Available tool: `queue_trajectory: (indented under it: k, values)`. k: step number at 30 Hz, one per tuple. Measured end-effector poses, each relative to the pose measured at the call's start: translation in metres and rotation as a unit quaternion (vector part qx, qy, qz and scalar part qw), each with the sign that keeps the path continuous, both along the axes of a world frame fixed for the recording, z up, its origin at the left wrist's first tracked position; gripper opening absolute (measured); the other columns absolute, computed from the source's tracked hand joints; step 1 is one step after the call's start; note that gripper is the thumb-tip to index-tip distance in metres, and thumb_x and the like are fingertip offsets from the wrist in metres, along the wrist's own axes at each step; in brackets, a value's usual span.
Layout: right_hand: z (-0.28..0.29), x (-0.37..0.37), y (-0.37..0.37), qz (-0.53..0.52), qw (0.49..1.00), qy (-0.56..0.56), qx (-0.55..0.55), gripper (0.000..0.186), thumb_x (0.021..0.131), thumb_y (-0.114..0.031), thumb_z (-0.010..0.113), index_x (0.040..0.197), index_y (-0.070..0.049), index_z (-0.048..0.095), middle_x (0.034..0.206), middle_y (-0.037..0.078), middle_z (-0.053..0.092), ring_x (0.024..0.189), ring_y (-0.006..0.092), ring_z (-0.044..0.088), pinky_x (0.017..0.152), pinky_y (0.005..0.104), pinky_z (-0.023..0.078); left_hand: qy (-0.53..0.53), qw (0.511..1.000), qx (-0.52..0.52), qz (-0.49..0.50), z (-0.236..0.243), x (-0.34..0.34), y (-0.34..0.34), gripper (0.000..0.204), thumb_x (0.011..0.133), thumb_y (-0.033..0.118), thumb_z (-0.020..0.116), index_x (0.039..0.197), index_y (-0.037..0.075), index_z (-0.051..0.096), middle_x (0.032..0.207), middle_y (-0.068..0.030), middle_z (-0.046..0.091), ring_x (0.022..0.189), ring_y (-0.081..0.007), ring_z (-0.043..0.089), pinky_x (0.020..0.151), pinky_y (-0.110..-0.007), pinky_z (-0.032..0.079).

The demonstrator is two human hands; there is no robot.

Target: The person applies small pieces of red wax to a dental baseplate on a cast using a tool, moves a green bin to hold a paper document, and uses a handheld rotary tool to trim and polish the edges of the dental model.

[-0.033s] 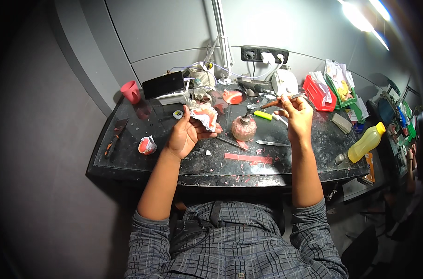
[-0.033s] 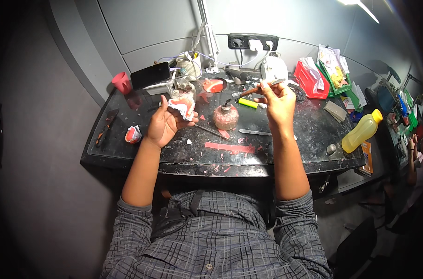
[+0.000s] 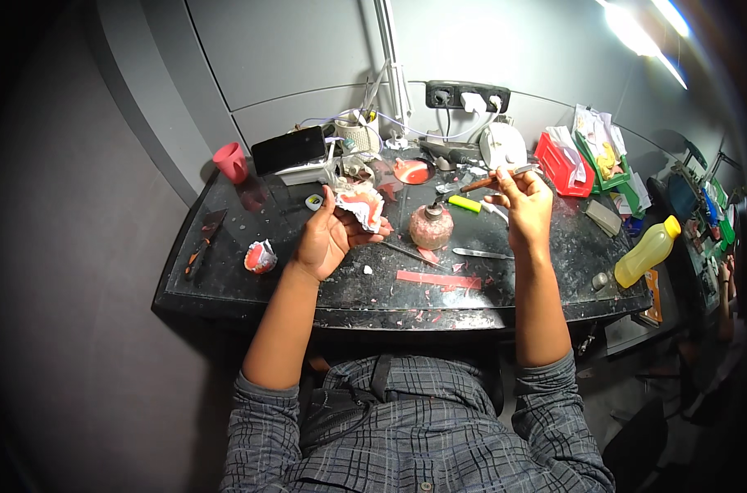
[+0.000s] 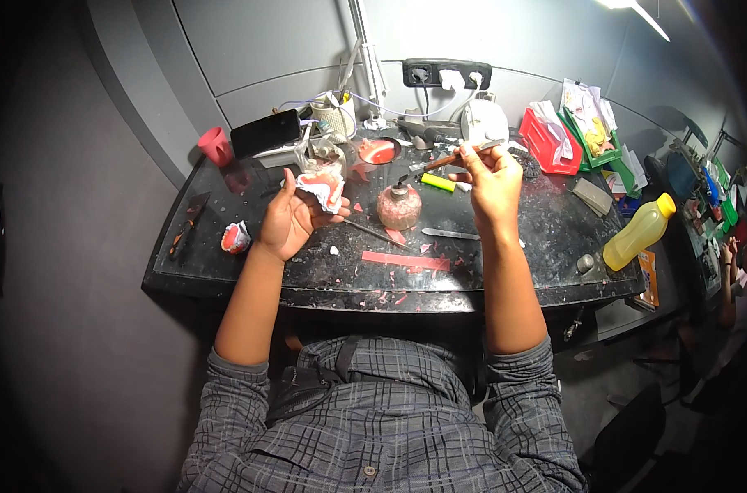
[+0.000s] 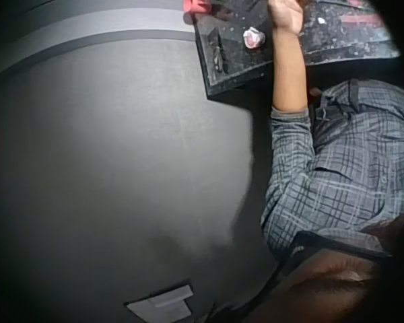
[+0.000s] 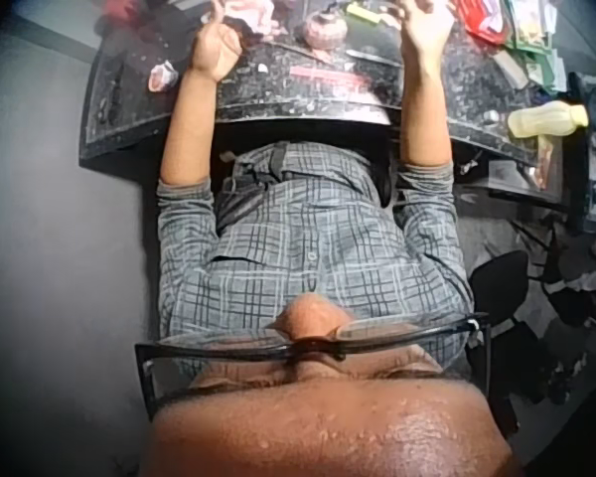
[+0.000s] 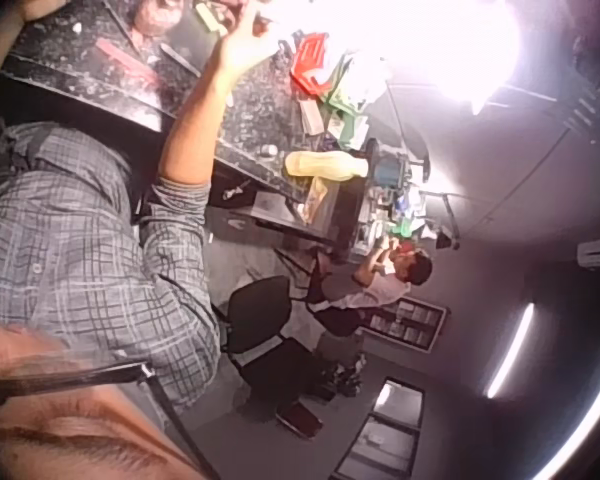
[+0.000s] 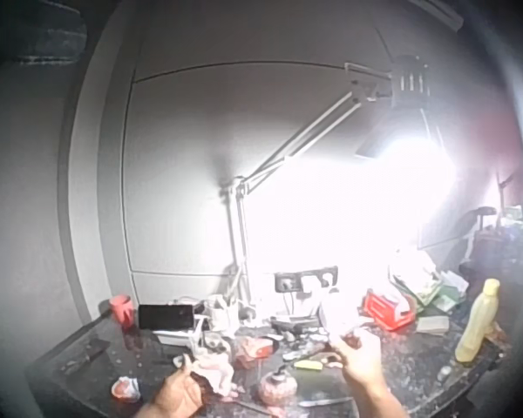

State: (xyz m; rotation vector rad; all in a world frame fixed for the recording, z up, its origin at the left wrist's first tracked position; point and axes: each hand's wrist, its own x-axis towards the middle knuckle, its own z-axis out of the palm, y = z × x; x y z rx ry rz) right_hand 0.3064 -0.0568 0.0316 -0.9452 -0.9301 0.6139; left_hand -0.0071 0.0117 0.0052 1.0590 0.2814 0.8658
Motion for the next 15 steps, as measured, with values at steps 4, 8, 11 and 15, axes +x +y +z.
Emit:
queue_trajectory:
  k: [4,8,11,15]
  values:
    - [0.002,-0.001,-0.001,-0.001,1.0,0.0,0.002,0.013,0.095,-0.008,0.066,0.101,0.004,0.064,0.092,0.012,0.07,0.083,0.0185,0.07,0.064,0.0309,0.062,-0.015,1.0,-0.011,-0.022,-0.001,-0.004,0.002,0.08,0.102,0.063,0.026,0.13,-0.008,0.051,0.112,-0.0296,0.066,0.1,-0.0373,0.069,0.087,-0.041,0.059]
    - [0.003,-0.003,-0.001,-0.007,1.0,0.012,-0.005,0.014,0.095,-0.009,0.067,0.1,0.003,0.064,0.091,0.011,0.07,0.08,0.0168,0.069,0.062,0.0291,0.061,-0.009,1.0,-0.013,-0.004,0.0,-0.004,0.002,0.078,0.102,0.062,0.027,0.131,-0.006,0.051,0.118,-0.0285,0.064,0.105,-0.0375,0.068,0.088,-0.042,0.057]
    - [0.003,0.005,-0.001,-0.019,0.999,0.012,-0.041,0.013,0.095,-0.012,0.068,0.094,0.001,0.064,0.084,0.01,0.069,0.071,0.0143,0.068,0.058,0.0276,0.059,0.019,0.999,0.018,0.044,-0.003,-0.005,0.003,0.071,0.103,0.058,0.032,0.133,-0.003,0.051,0.124,-0.0256,0.063,0.11,-0.0387,0.066,0.089,-0.043,0.055]
    - [-0.005,0.023,0.004,-0.003,0.984,-0.044,-0.171,0.023,0.094,-0.019,0.07,0.079,-0.005,0.06,0.069,0.005,0.065,0.057,0.0118,0.063,0.054,0.0261,0.055,0.009,0.992,0.091,0.082,-0.009,-0.005,0.005,0.058,0.105,0.046,0.042,0.138,-0.002,0.047,0.131,-0.0221,0.06,0.116,-0.0413,0.063,0.093,-0.045,0.053]
